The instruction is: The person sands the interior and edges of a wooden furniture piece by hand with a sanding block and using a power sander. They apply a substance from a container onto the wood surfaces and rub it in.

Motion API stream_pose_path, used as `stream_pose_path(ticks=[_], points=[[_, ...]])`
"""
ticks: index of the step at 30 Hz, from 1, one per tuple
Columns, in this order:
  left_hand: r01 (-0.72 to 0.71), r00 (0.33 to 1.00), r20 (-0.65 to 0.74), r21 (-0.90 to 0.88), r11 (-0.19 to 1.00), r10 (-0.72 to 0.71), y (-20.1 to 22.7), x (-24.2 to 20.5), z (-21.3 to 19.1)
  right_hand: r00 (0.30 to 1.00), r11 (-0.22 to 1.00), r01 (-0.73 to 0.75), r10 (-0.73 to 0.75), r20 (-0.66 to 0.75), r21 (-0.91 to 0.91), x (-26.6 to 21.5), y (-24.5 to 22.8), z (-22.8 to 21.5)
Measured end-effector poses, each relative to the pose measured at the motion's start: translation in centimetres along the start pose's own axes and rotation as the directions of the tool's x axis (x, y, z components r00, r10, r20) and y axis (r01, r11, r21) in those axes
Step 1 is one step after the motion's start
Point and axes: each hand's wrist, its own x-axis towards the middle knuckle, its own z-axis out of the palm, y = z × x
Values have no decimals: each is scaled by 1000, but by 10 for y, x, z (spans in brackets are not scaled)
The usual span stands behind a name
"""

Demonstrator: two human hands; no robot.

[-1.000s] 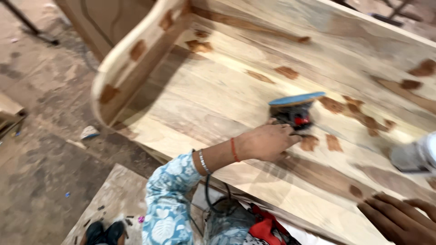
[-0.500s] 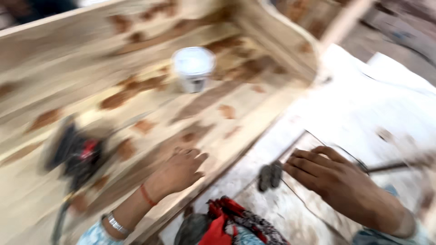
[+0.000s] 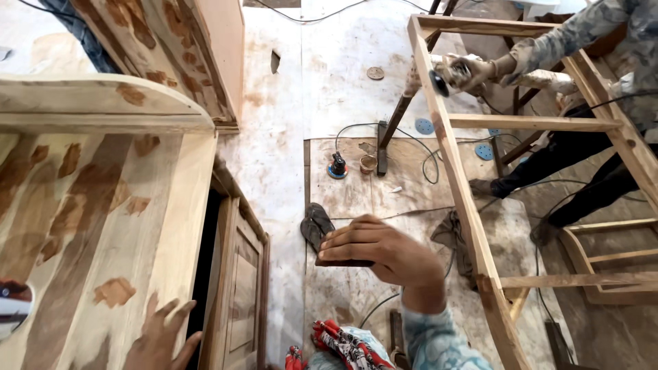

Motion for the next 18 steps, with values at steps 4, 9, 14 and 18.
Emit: stream_pose_path(ticks=[4, 9, 14, 18], points=[[199, 966, -156, -49, 979, -204, -68, 11, -4, 973, 942, -176, 210, -93, 286, -18, 36, 61], [576, 761, -175, -261, 775, -625, -197, 6, -20, 927, 845, -343, 375, 2, 411, -31, 59, 93], [581, 705, 7, -580, 571, -709, -247, 15, -32, 924, 886, -308, 365, -112, 347, -28, 61, 94], [765, 580, 87, -400, 505, -810, -255, 20, -34, 897, 868, -365, 425, -124, 338, -25, 56, 104]])
